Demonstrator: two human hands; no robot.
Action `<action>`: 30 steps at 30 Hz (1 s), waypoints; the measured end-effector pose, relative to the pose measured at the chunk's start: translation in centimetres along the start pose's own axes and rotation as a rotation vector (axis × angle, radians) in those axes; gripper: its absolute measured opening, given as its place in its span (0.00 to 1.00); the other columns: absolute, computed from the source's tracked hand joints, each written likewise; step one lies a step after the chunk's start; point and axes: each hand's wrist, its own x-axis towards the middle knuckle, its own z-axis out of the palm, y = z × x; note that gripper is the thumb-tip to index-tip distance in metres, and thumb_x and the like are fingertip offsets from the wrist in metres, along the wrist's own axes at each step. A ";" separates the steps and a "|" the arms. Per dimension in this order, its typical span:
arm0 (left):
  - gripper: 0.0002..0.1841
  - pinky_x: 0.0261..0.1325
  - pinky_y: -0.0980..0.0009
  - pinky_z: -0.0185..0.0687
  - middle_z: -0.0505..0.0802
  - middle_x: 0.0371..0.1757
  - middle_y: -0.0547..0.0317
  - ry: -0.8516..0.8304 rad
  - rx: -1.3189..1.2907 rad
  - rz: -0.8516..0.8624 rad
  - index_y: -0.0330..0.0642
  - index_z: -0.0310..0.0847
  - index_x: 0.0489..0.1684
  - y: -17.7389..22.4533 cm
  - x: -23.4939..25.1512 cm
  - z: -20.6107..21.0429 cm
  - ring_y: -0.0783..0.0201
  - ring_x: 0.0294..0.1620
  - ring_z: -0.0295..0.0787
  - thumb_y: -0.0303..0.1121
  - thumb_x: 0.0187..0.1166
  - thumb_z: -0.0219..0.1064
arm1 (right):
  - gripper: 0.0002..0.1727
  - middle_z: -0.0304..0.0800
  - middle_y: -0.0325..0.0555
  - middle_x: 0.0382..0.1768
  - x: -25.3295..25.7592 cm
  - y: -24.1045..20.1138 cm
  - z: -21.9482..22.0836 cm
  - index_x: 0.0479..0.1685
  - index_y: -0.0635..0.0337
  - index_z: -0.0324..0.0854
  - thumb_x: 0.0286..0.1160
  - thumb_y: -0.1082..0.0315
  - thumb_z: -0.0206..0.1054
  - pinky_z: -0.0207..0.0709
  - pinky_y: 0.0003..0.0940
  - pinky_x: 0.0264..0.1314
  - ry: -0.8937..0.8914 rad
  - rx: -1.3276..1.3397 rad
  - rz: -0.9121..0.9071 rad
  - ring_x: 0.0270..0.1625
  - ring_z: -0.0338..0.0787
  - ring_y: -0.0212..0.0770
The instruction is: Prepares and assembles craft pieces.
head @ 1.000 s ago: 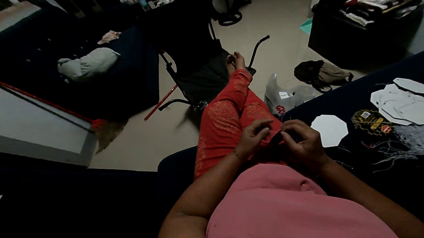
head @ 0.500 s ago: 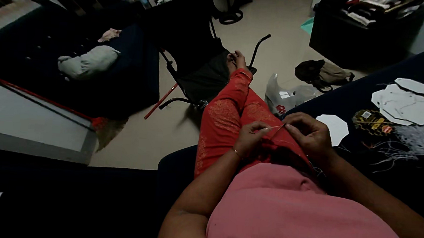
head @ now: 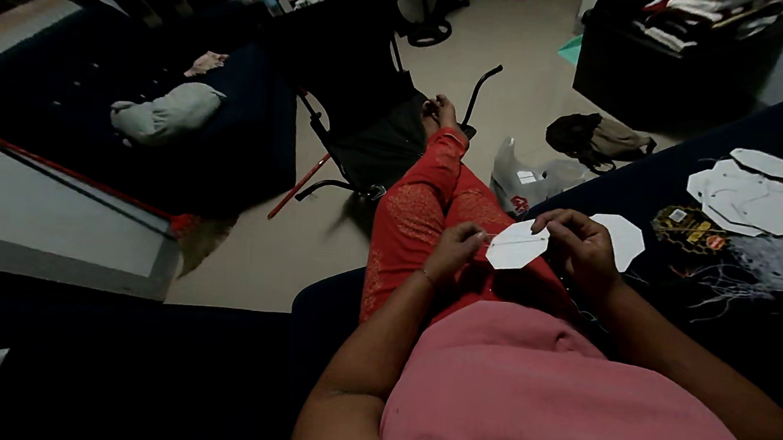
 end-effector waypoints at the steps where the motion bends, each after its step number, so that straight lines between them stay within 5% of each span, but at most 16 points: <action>1: 0.12 0.41 0.77 0.76 0.85 0.32 0.61 0.013 0.123 0.018 0.29 0.85 0.48 0.0 -0.1 -0.4 0.77 0.31 0.77 0.30 0.88 0.58 | 0.07 0.95 0.32 0.43 -0.2 0.6 -0.3 0.36 0.49 0.86 0.80 0.66 0.64 0.86 0.30 0.54 -0.031 -0.030 0.052 0.48 0.92 0.29; 4: 0.13 0.52 0.72 0.82 0.92 0.42 0.52 -0.030 0.342 0.027 0.29 0.87 0.52 0.8 -0.3 -0.7 0.72 0.40 0.85 0.31 0.87 0.60 | 0.10 0.94 0.44 0.40 -0.6 1.4 -0.2 0.46 0.66 0.85 0.79 0.66 0.67 0.87 0.37 0.52 -0.173 -0.330 0.248 0.43 0.92 0.35; 7: 0.13 0.59 0.66 0.83 0.93 0.45 0.47 -0.111 0.444 -0.017 0.29 0.87 0.55 1.3 -0.3 -0.1 0.65 0.45 0.90 0.30 0.87 0.60 | 0.15 0.93 0.54 0.52 -0.8 1.0 0.8 0.53 0.65 0.89 0.79 0.63 0.70 0.80 0.53 0.66 -0.280 -0.646 0.262 0.58 0.90 0.50; 10: 0.13 0.59 0.66 0.83 0.94 0.45 0.47 -0.137 0.453 -0.034 0.29 0.87 0.55 1.6 -0.3 0.3 0.65 0.45 0.90 0.30 0.87 0.61 | 0.13 0.95 0.53 0.48 -1.1 0.4 2.1 0.48 0.60 0.94 0.77 0.61 0.71 0.74 0.64 0.67 -0.254 -0.773 0.119 0.58 0.90 0.58; 16: 0.13 0.54 0.71 0.85 0.94 0.43 0.49 -0.112 0.330 -0.051 0.28 0.85 0.58 1.6 -0.6 0.3 0.69 0.41 0.90 0.27 0.86 0.60 | 0.11 0.94 0.55 0.42 -1.4 1.5 3.2 0.41 0.63 0.93 0.77 0.64 0.70 0.80 0.56 0.59 -0.261 -0.753 0.080 0.51 0.90 0.56; 21: 0.10 0.49 0.73 0.87 0.92 0.36 0.59 -0.083 -0.114 -0.046 0.25 0.83 0.53 2.3 -1.1 -0.1 0.71 0.36 0.90 0.20 0.84 0.59 | 0.11 0.94 0.54 0.42 -1.6 2.0 2.8 0.40 0.63 0.93 0.76 0.64 0.70 0.80 0.54 0.58 -0.245 -0.710 0.116 0.50 0.90 0.53; 25: 0.12 0.48 0.73 0.86 0.95 0.42 0.55 -0.130 -0.211 -0.041 0.26 0.84 0.54 2.0 -1.1 -0.3 0.70 0.41 0.92 0.21 0.84 0.56 | 0.11 0.94 0.54 0.46 -1.8 2.8 2.5 0.39 0.62 0.93 0.75 0.64 0.70 0.76 0.60 0.62 -0.266 -0.693 0.087 0.56 0.89 0.57; 28: 0.15 0.39 0.76 0.80 0.96 0.48 0.51 -0.130 -0.182 -0.088 0.28 0.85 0.59 1.8 -0.9 -0.2 0.72 0.42 0.91 0.20 0.84 0.54 | 0.11 0.94 0.54 0.48 -2.0 2.9 2.4 0.41 0.63 0.93 0.75 0.64 0.70 0.77 0.59 0.64 -0.277 -0.689 0.073 0.57 0.89 0.56; 30: 0.15 0.42 0.76 0.81 0.96 0.51 0.51 -0.108 -0.134 -0.110 0.28 0.84 0.61 2.0 -0.8 -0.1 0.71 0.45 0.91 0.19 0.83 0.56 | 0.11 0.94 0.54 0.47 -2.1 2.9 2.5 0.41 0.63 0.93 0.75 0.64 0.70 0.79 0.56 0.64 -0.264 -0.678 0.049 0.57 0.90 0.55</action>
